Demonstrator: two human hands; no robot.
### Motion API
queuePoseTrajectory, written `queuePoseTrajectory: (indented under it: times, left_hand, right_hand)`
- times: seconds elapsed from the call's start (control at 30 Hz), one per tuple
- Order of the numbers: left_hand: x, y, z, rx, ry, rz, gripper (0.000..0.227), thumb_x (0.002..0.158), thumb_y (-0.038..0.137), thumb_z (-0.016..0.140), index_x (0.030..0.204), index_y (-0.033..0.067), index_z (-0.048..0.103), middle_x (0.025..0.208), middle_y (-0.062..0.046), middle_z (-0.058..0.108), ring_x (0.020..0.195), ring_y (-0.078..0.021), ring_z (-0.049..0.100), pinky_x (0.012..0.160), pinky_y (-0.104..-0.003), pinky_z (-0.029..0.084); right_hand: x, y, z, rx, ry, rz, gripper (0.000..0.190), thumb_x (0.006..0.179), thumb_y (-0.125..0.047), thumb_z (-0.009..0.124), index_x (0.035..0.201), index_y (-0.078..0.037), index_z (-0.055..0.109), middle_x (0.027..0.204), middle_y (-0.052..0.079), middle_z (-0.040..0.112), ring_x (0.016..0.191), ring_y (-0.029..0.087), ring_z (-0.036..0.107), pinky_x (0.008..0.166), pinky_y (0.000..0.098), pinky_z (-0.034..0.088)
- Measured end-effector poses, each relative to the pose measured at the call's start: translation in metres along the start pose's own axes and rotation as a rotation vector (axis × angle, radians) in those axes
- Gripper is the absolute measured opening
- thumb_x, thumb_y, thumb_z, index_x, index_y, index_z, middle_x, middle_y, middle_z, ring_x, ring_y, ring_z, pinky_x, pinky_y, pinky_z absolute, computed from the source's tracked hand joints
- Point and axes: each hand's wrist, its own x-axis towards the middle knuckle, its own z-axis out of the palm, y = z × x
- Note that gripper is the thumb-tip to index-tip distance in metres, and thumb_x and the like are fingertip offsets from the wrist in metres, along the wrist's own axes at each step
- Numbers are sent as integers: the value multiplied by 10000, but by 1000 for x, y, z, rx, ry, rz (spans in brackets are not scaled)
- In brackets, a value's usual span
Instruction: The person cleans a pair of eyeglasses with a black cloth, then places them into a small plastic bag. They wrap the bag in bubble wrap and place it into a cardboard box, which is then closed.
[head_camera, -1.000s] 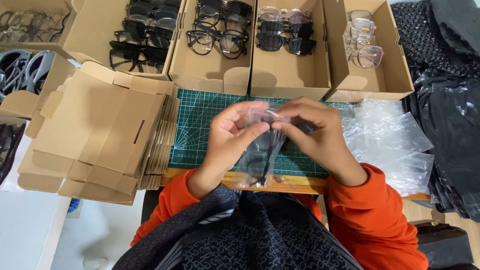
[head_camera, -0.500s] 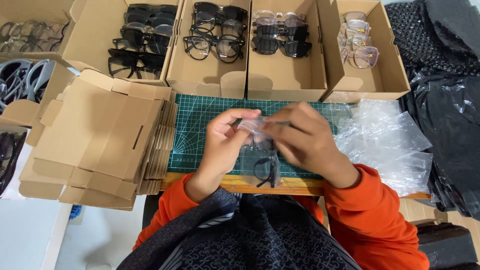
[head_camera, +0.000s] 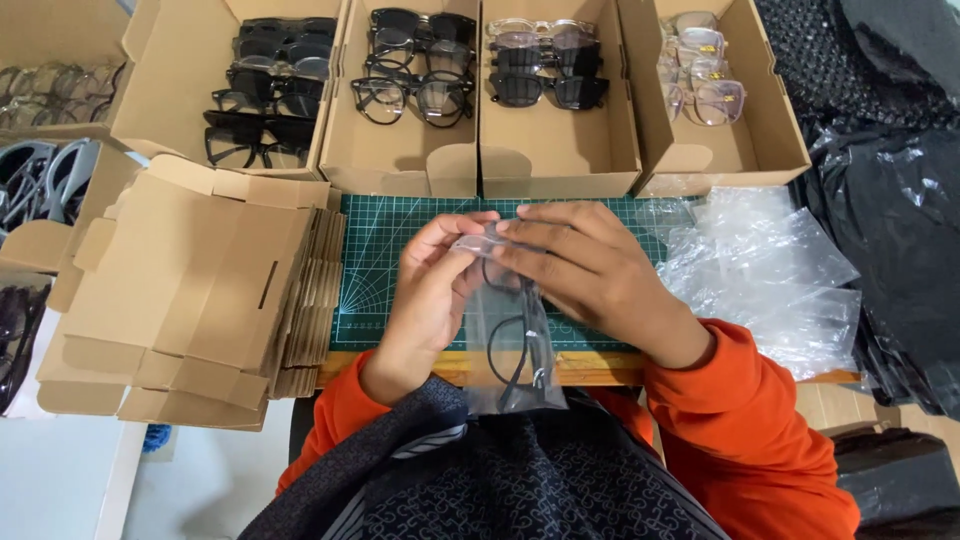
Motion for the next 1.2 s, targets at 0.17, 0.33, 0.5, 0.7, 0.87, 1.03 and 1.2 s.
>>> queuePoseTrajectory:
  times: [0.17, 0.33, 0.5, 0.7, 0.87, 1.03, 1.2]
  left_hand:
    - [-13, 19, 24, 250, -152, 202, 200, 958, 153, 631, 1024, -26, 689, 1135, -189, 705, 955, -161, 718, 820, -292, 646]
    - [-15, 31, 24, 510, -346, 420, 268, 998, 222, 587, 902, 8, 717, 986, -161, 735, 907, -154, 664, 827, -345, 575]
    - [-20, 81, 81, 683, -381, 767, 389, 1070, 222, 464, 917, 4, 746, 1004, -150, 743, 927, -263, 715, 868, -370, 586]
    - [4, 83, 164, 959, -573, 870, 278, 1052, 108, 509, 970, -43, 728, 941, -154, 735, 886, -250, 694, 760, -343, 564]
    - [89, 21, 208, 1088, -844, 945, 124, 992, 48, 602, 897, 16, 675, 833, -90, 638, 776, -241, 612, 675, -352, 470]
    - [178, -66, 269, 1508, -901, 1095, 249, 923, 123, 776, 790, 79, 570, 818, -97, 594, 804, -366, 618, 643, -492, 487]
    - [249, -165, 309, 1856, -1137, 816, 161, 988, 145, 720, 892, 26, 670, 944, -202, 697, 889, -413, 695, 702, -519, 572]
  right_hand:
    - [-22, 20, 9, 225, 128, 157, 323, 976, -135, 647, 1271, -14, 701, 1071, 173, 752, 997, 390, 714, 847, 485, 575]
    - [-27, 15, -8, 293, 251, 321, 532, 847, -66, 825, 1341, 23, 651, 1025, 137, 779, 916, 348, 765, 848, 454, 609]
    - [-41, -29, -47, 312, 279, 516, 530, 827, -14, 800, 1327, 56, 638, 852, 127, 771, 725, 264, 752, 789, 423, 636]
    - [-88, -35, -66, 378, 388, 776, 199, 1047, -122, 561, 1159, 37, 603, 901, 92, 714, 761, 147, 671, 700, 253, 567]
    - [-130, -12, -75, 90, 672, 847, 326, 1147, -308, 411, 1127, -24, 570, 778, 5, 492, 718, 104, 447, 695, 265, 379]
    - [-181, 21, -62, -19, 808, 874, 344, 1146, -368, 402, 1106, -81, 587, 853, -45, 436, 822, 101, 396, 780, 286, 331]
    - [-184, 25, -59, 57, 885, 950, 336, 1127, -274, 412, 1169, -20, 627, 841, 36, 632, 736, 105, 525, 710, 274, 420]
